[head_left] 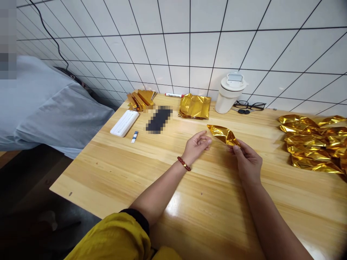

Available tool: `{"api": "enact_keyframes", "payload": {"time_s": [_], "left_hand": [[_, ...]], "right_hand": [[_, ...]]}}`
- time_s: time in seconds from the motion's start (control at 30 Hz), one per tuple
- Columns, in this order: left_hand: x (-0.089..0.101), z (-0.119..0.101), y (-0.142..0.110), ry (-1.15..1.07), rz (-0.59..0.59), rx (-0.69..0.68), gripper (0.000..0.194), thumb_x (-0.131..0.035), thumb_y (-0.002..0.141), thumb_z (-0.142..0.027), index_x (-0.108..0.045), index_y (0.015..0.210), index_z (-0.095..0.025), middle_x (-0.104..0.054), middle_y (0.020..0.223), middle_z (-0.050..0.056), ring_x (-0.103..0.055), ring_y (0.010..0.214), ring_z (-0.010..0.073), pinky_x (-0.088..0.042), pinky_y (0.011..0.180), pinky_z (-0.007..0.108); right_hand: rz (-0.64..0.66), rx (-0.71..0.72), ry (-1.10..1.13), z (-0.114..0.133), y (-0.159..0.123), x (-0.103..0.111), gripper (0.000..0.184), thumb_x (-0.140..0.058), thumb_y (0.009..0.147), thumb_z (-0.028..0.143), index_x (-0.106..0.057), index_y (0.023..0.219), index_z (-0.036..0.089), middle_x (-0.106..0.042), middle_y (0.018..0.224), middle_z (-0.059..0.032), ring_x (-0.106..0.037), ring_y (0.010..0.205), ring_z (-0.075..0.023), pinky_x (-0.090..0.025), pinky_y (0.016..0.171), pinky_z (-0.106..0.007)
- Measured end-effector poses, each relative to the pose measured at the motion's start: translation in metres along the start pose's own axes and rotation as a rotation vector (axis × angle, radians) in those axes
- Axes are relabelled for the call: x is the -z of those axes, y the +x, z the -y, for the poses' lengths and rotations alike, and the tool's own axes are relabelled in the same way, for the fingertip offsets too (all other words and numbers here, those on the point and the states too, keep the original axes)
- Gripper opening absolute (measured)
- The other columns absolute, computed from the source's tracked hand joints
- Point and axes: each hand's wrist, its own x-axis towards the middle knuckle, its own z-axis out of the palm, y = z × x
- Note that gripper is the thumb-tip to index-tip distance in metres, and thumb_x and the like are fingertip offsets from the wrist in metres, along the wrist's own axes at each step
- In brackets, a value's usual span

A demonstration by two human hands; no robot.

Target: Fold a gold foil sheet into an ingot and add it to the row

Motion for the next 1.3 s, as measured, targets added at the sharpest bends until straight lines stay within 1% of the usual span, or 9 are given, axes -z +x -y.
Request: {"api": "enact_keyframes", "payload": {"time_s": [0.17,0.3,0.43,0.5,0.63,0.73,0.9,1.1,1.3], "left_hand": [[0.000,-0.006,-0.003,0.017,0.152,-0.087,0.053,-0.081,0.072,-0.043,-0.070,0.118,-0.020,-0.069,0.124,0.010,-0.063,0.117,0.0240,-0.048,0.102,0.038],[0.002,-0.009,-0.006,0.088,0.171,-0.079,0.048,-0.077,0.076,-0.044,-0.071,0.118,-0.022,-0.066,0.131,0.009,-0.058,0.125,0.0263,-0.042,0.110,0.042],[0.004,-0.003,-0.005,0.102,0.185,-0.071,0.045,-0.080,0.074,-0.039,-0.073,0.114,-0.020,-0.071,0.122,0.010,-0.064,0.116,0.0253,-0.046,0.106,0.042],[0.004,0.000,-0.003,0.074,0.127,-0.082,0.043,-0.080,0.074,-0.037,-0.073,0.112,-0.018,-0.073,0.116,0.011,-0.067,0.110,0.0242,-0.050,0.101,0.041],[0.004,0.004,-0.001,0.147,-0.031,-0.156,0.032,-0.079,0.073,-0.031,-0.075,0.101,-0.016,-0.075,0.106,0.011,-0.069,0.099,0.0214,-0.053,0.096,0.039],[0.002,0.003,-0.001,0.220,-0.102,-0.226,0.027,-0.079,0.072,-0.028,-0.076,0.096,-0.017,-0.076,0.100,0.010,-0.070,0.095,0.0202,-0.053,0.095,0.038],[0.001,0.000,-0.003,0.147,-0.062,-0.204,0.044,-0.086,0.064,-0.030,-0.074,0.105,-0.017,-0.074,0.105,0.010,-0.069,0.095,0.0196,-0.054,0.094,0.037],[0.001,-0.006,-0.006,0.187,0.104,-0.118,0.043,-0.085,0.068,-0.035,-0.074,0.105,-0.015,-0.072,0.114,0.013,-0.066,0.108,0.0235,-0.048,0.102,0.039],[0.002,-0.005,-0.006,0.135,0.045,-0.103,0.048,-0.087,0.065,-0.030,-0.073,0.108,-0.016,-0.073,0.109,0.012,-0.067,0.104,0.0224,-0.050,0.098,0.038]], "right_hand": [[0.317,0.046,-0.015,-0.003,-0.006,0.001,0.045,-0.081,0.072,0.040,-0.073,0.113,0.024,-0.077,0.096,-0.0058,-0.071,0.079,-0.0192,-0.059,0.080,-0.039],[0.468,0.145,-0.102,0.001,-0.007,0.001,0.038,-0.082,0.072,0.037,-0.074,0.107,0.024,-0.075,0.095,-0.0057,-0.068,0.073,-0.0174,-0.058,0.073,-0.035],[0.469,0.201,-0.148,0.004,-0.006,0.001,0.020,-0.079,0.075,0.039,-0.074,0.082,0.021,-0.071,0.082,-0.0051,-0.066,0.076,-0.0188,-0.056,0.075,-0.035],[0.380,0.142,-0.087,0.002,-0.005,0.001,0.023,-0.078,0.076,0.041,-0.069,0.078,0.020,-0.070,0.080,-0.0043,-0.065,0.072,-0.0173,-0.056,0.071,-0.033],[0.153,0.042,0.068,0.001,-0.003,0.002,0.054,-0.083,0.069,0.041,-0.060,0.115,0.026,-0.068,0.090,-0.0007,-0.062,0.064,-0.0127,-0.054,0.059,-0.026],[0.187,0.021,0.016,0.002,-0.003,0.001,0.073,-0.083,0.068,0.041,-0.053,0.133,0.028,-0.068,0.090,-0.0002,-0.063,0.065,-0.0137,-0.055,0.061,-0.028],[0.203,-0.020,-0.134,0.002,-0.003,-0.001,0.040,-0.071,0.080,0.048,-0.073,0.109,0.021,-0.071,0.077,-0.0018,-0.058,0.056,-0.0135,-0.052,0.055,-0.030],[0.218,-0.045,-0.091,0.001,0.000,0.000,0.042,-0.069,0.081,0.050,-0.075,0.111,0.022,-0.070,0.070,-0.0009,-0.062,0.057,-0.0151,-0.055,0.061,-0.032],[0.274,-0.027,-0.113,0.001,-0.001,0.001,0.042,-0.069,0.081,0.049,-0.074,0.112,0.022,-0.070,0.068,-0.0010,-0.061,0.058,-0.0147,-0.054,0.060,-0.031]]}}
